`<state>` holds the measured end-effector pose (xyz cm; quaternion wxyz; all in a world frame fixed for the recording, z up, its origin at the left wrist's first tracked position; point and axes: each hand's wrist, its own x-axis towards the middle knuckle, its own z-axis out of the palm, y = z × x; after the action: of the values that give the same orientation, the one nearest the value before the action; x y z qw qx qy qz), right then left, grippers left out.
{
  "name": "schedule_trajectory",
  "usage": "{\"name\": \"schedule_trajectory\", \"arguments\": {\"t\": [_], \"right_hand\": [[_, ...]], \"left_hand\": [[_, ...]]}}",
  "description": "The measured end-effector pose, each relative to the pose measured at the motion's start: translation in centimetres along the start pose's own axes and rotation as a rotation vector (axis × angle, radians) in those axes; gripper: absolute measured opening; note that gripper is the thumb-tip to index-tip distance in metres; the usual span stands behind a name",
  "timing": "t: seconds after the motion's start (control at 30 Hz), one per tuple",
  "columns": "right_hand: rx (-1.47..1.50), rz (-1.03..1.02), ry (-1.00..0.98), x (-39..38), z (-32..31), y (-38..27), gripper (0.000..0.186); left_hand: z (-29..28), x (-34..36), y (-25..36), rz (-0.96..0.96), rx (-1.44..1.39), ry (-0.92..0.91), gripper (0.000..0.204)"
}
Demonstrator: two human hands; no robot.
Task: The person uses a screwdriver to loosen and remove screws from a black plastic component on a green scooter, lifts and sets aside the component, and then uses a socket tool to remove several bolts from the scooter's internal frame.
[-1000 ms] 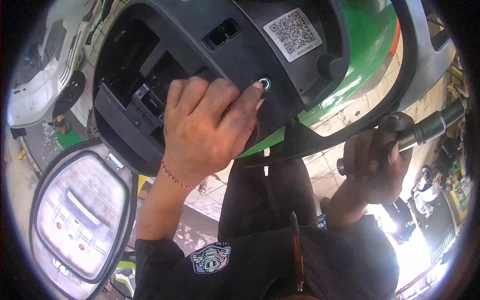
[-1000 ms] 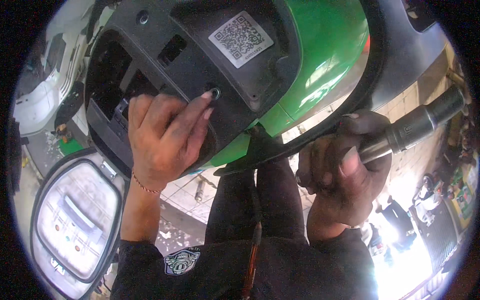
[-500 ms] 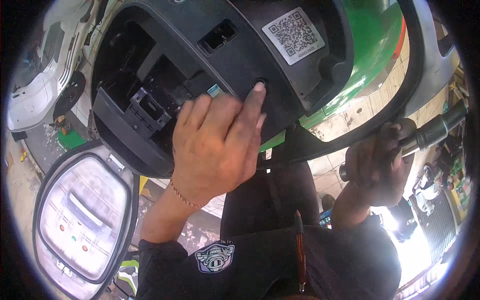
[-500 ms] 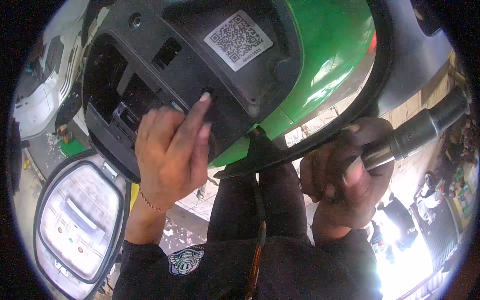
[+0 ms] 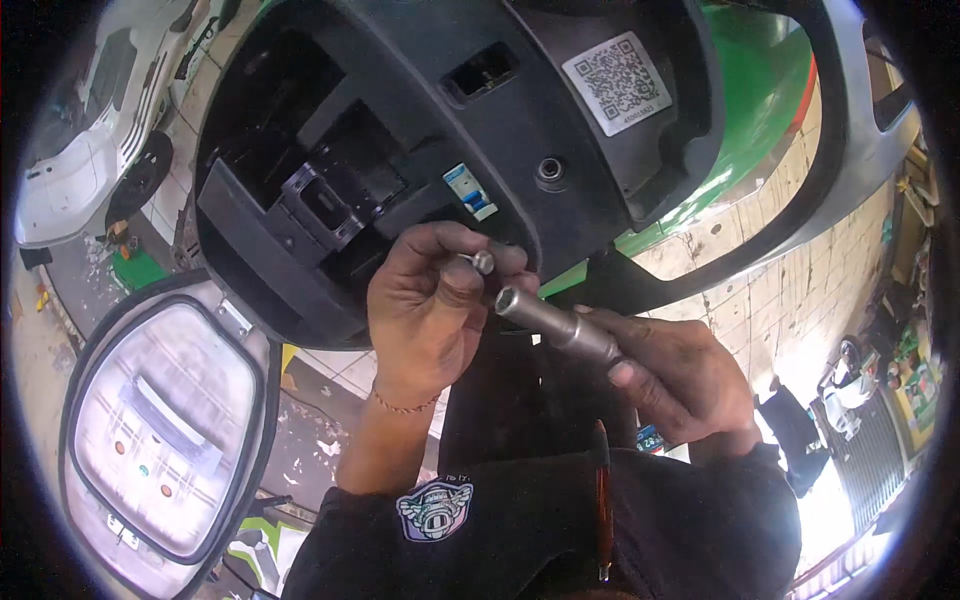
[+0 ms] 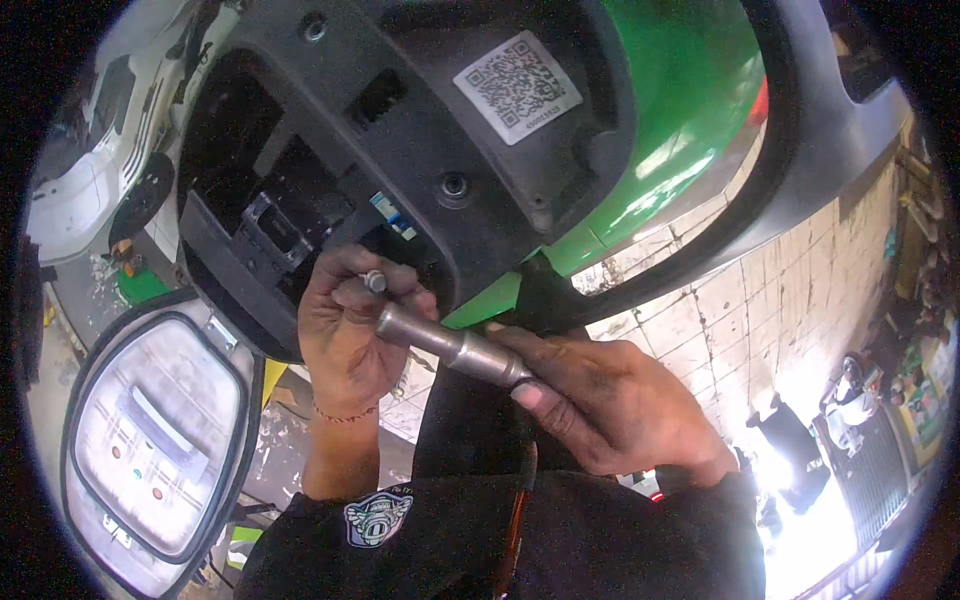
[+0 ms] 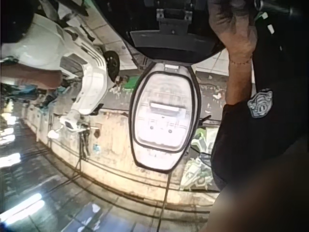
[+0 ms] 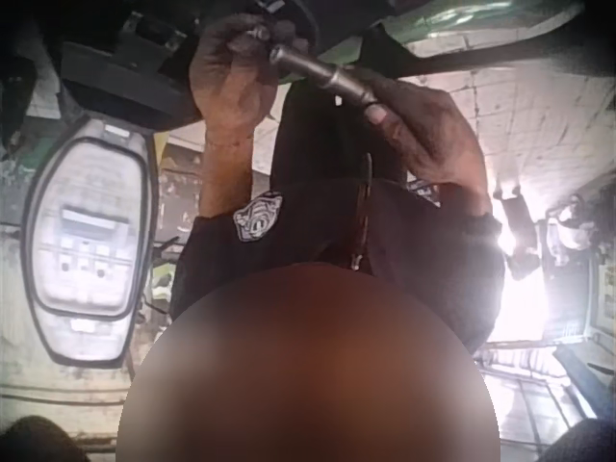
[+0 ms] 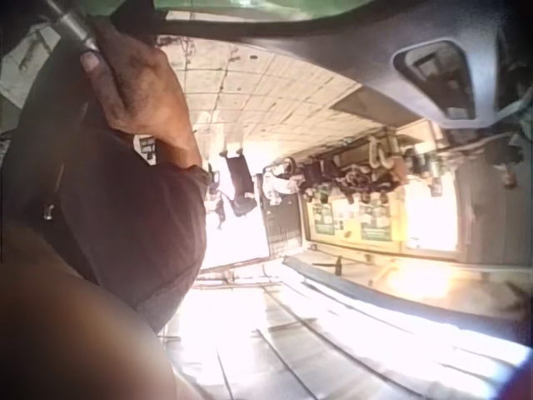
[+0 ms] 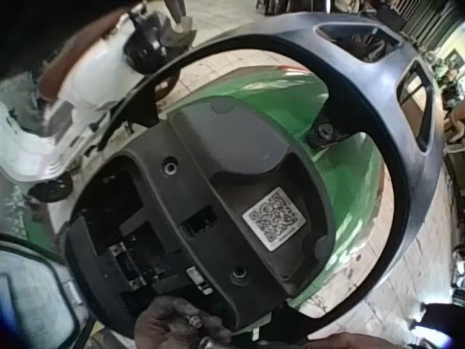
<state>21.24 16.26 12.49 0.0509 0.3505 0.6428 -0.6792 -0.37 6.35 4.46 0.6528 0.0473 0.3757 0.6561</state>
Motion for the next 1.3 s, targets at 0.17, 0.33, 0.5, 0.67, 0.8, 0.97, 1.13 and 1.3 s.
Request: {"name": "schedule_trajectory", "arguments": {"t": [0.17, 0.33, 0.5, 0.67, 0.8, 0.97, 1.13, 1.3], "right_hand": [[-0.135, 0.030, 0.049, -0.4, 0.3, -0.3, 0.044], [-0.249, 0.059, -0.040, -0.3, -0.3, -1.3, 0.049], [-0.317, 0.072, -0.078, -1.7, -1.6, -4.7, 0.058], [0.126, -0.118, 0.017, -3.4, -2.5, -4.0, 0.029], [0.555, -0.437, 0.362, -5.2, -1.4, -4.1, 0.023], [0.150, -0.764, 0.642, -3.9, 1.3, -2.0, 0.022], [-0.130, -0.844, 0.667, -2.4, 0.4, -2.5, 0.023], [-0.208, -0.889, 0.501, -0.8, -0.3, -2.6, 0.023]], "left_hand": [[-0.6, 0.1, -0.1, 0.121, 0.138, -0.054, 0.028], [-0.6, -0.3, 0.3, 0.179, 0.476, 0.012, 0.016], [-1.0, 0.2, 0.6, 0.288, 0.721, -0.136, 0.017], [-0.6, 0.0, -1.5, 0.221, 0.436, -0.109, 0.016], [2.8, 0.1, -3.2, -0.013, -0.044, -0.098, 0.022], [6.2, -0.1, -2.5, -0.246, -0.358, 0.052, 0.037], [8.0, 0.2, -1.5, -0.260, -0.248, 0.235, 0.044], [8.3, 0.5, -1.4, -0.170, -0.184, 0.257, 0.050]]}}
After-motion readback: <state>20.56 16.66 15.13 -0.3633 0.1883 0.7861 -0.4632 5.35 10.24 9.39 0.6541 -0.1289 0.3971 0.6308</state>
